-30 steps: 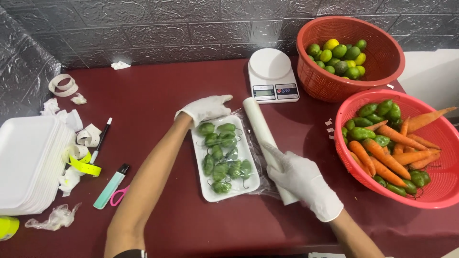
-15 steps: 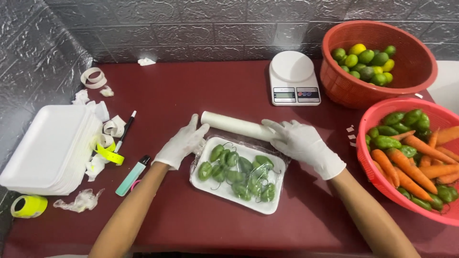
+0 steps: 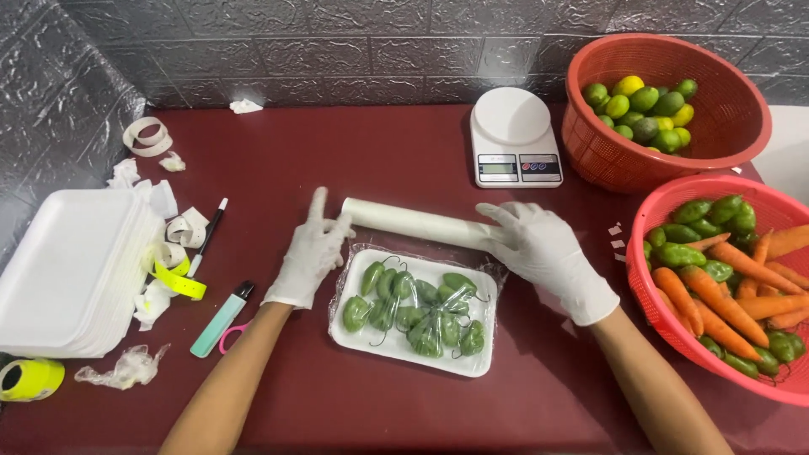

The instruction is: Wrapping a tray of green peppers with plastic film and cutting it to size.

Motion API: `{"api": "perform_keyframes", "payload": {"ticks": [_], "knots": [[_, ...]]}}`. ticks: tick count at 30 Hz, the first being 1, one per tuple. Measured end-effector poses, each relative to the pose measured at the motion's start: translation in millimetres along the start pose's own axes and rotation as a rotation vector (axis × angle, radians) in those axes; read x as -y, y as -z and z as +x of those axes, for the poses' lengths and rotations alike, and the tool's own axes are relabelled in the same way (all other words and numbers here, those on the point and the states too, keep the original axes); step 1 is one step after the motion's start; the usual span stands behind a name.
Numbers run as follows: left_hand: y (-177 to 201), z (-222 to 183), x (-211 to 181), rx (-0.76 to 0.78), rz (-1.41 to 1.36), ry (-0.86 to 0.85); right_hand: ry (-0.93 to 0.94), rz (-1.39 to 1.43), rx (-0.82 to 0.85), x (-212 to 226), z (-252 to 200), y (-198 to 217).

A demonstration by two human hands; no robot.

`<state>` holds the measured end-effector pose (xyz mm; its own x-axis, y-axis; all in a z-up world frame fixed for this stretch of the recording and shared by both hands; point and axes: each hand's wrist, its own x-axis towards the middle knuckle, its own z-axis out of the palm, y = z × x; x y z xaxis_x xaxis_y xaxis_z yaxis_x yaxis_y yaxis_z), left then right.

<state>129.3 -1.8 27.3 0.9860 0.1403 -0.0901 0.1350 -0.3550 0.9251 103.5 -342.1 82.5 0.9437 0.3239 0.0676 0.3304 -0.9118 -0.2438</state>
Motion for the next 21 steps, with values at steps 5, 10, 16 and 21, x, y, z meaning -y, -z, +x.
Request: {"api": "perform_keyframes", "payload": {"ticks": [5,10,16,21], "knots": [[9.6,-8.5,-15.8,0.026,-0.077,0.165,-0.588,-0.01,0.108,-4.3,-27.6,3.4],[4.3,-14.6,-6.9,0.102,0.031,0.286,-0.724,0.658,0.116,19.3,-50.3,-0.6],[-0.6,-16.7,-4.9,0.08,0.061,0.22,-0.682,0.88,-0.001,34.0,-54.5,-5.4],[3.2,-17.6,-8.1,0.107,-0.003,0.222,-0.637,0.908,-0.015,25.7,-52.9,-10.8]]}}
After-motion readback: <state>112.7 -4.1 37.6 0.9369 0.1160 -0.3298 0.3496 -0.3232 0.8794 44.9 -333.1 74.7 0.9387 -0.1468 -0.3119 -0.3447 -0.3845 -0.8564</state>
